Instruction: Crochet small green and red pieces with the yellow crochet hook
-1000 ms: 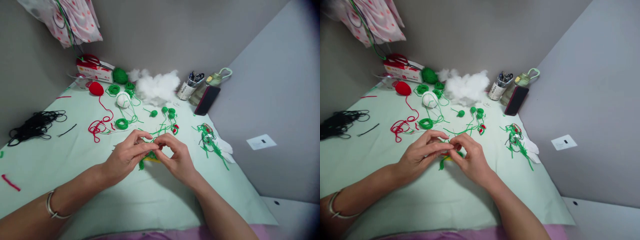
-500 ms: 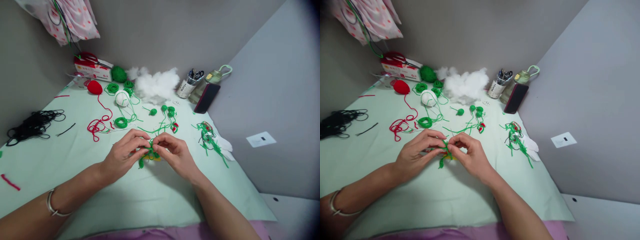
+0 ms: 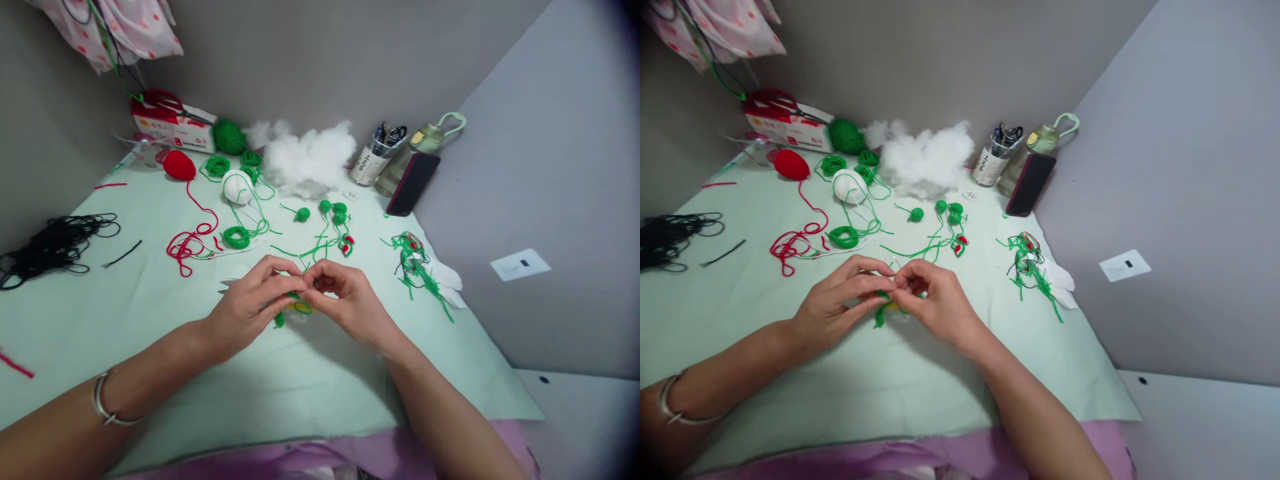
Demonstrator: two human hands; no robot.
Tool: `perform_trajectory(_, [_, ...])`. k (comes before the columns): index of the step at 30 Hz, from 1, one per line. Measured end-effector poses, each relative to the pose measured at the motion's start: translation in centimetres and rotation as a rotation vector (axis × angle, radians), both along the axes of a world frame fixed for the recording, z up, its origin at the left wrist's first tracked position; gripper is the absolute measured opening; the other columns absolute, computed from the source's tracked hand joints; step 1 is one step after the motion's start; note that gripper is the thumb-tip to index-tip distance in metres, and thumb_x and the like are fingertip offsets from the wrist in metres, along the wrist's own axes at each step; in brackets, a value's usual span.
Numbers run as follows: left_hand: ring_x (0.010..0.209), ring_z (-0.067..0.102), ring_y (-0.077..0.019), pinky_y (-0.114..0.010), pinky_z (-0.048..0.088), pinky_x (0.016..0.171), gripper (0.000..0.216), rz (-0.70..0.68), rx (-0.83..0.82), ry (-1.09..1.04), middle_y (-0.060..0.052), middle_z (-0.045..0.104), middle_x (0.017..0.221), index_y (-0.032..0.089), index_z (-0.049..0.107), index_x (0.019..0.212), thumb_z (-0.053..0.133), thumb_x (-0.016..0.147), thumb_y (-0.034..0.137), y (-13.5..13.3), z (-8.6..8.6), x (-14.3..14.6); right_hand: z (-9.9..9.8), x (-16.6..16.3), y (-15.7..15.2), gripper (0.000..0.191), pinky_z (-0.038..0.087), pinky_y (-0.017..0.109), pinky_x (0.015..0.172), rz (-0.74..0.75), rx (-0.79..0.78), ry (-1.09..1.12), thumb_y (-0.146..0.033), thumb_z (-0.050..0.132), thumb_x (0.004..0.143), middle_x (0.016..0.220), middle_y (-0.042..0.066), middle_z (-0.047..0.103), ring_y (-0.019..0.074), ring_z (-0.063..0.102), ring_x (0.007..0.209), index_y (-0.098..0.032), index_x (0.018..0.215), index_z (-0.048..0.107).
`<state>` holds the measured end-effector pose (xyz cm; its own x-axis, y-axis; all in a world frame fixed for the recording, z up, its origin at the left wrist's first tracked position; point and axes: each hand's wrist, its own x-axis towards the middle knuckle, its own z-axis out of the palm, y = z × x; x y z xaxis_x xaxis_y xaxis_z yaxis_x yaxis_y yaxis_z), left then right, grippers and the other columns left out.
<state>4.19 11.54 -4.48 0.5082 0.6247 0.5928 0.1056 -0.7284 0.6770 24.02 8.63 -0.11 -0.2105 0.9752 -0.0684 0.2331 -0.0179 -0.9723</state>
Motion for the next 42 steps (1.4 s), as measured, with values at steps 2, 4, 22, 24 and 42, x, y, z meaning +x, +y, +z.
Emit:
perform_trajectory(2, [0.086,0.068,-0.0133,-0.024,0.06,0.071,0.024,0.022,0.023,-0.017,-0.006,0.065,0.11,0.025,0.07,0.111,0.06,0.097,0.008,0.0,0.1,-0.1,0.1,0.3,0.1,0.019,0.045,0.026,0.064,0.038,-0.067,0.094,-0.034,0.077,0.083,0.077,-0.002,0.063,0.0107,0.057,0.068,-0.018,0.083,0.065])
perform_trajectory(4, [0.083,0.068,-0.013,-0.024,0.06,0.068,0.021,0.047,0.018,-0.043,-0.006,0.067,0.108,0.025,0.072,0.107,0.063,0.095,0.01,0.0,0.3,-0.1,0.3,0.5,0.3,0.025,0.046,0.025,0.064,0.076,-0.132,0.181,-0.038,0.082,0.081,0.076,-0.002,0.064,0.0107,0.059,0.067,-0.018,0.086,0.067])
perform_trajectory(22, [0.082,0.071,-0.0136,-0.022,0.061,0.064,0.011,0.079,-0.051,-0.055,-0.006,0.07,0.106,0.023,0.07,0.097,0.069,0.093,0.013,-0.5,0.5,-0.1,0.3,0.6,0.2,0.026,0.051,0.026,0.062,0.052,-0.14,0.183,-0.04,0.082,0.078,0.071,-0.001,0.068,0.012,0.063,0.066,-0.018,0.084,0.069])
perform_trajectory(24, [0.082,0.07,-0.0134,-0.023,0.061,0.067,0.01,0.057,-0.065,-0.032,-0.006,0.07,0.107,0.023,0.07,0.097,0.067,0.094,0.014,-0.3,0.4,0.0,0.3,0.6,0.1,0.018,0.049,0.026,0.062,0.063,-0.119,0.122,-0.034,0.077,0.082,0.07,-0.001,0.067,0.0114,0.061,0.064,-0.018,0.083,0.068])
perform_trajectory(42, [0.078,0.071,-0.0134,-0.026,0.061,0.073,0.017,0.043,-0.826,-0.271,0.002,0.069,0.085,0.021,0.063,0.096,0.076,0.087,0.026,-0.1,1.2,0.7,-0.7,-0.1,-0.1,0.009,0.049,0.026,0.067,-0.001,0.116,-0.107,-0.029,0.069,0.09,0.082,0.0,0.069,0.0129,0.064,0.074,-0.02,0.092,0.067])
